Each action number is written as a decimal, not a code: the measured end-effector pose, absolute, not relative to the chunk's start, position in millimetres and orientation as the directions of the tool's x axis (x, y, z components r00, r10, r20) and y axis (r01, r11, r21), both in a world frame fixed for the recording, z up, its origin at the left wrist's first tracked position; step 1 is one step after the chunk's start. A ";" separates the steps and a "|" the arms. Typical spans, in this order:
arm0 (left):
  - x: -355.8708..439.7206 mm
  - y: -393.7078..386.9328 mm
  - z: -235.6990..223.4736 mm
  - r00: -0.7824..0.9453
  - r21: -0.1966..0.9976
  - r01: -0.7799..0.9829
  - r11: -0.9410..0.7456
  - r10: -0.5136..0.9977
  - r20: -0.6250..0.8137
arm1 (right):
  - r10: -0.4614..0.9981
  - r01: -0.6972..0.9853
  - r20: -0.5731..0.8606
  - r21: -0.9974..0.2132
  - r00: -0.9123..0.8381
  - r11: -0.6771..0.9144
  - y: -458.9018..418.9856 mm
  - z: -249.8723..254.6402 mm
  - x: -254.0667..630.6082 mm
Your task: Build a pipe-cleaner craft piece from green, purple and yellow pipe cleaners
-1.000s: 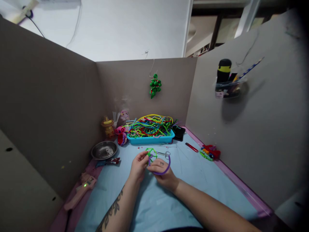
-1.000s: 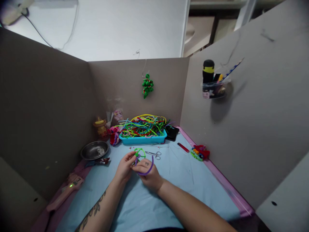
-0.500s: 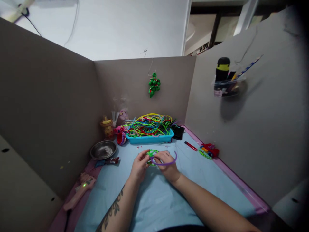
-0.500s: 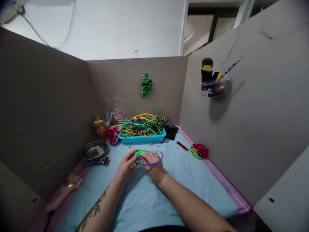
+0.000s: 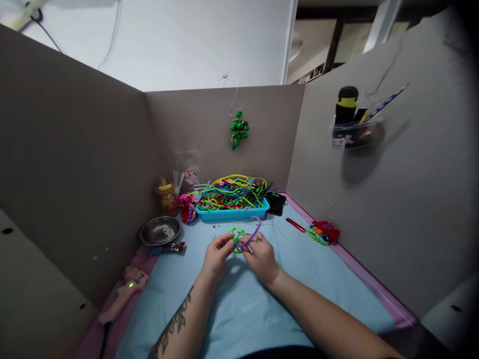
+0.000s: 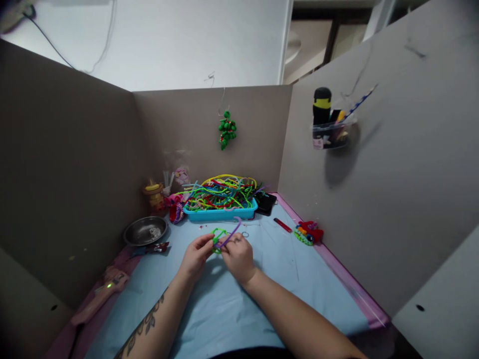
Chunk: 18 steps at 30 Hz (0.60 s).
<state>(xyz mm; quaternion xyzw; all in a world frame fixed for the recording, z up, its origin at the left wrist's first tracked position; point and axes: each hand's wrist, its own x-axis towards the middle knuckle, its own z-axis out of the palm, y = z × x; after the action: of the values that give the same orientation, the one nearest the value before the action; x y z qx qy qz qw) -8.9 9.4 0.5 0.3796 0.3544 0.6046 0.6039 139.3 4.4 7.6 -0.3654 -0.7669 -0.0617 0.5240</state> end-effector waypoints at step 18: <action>-5.8 11.1 -2.5 -0.027 0.929 -0.342 -0.141 0.990 0.141 | 0.702 0.702 0.701 -0.436 -0.127 0.562 3.1 7.3 129.0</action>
<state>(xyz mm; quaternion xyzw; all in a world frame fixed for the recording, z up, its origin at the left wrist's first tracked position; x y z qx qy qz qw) -5.8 11.1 -2.5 0.4395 0.3686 0.6144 0.5417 129.0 3.1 7.3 -0.4678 -0.7506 -0.0002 0.4666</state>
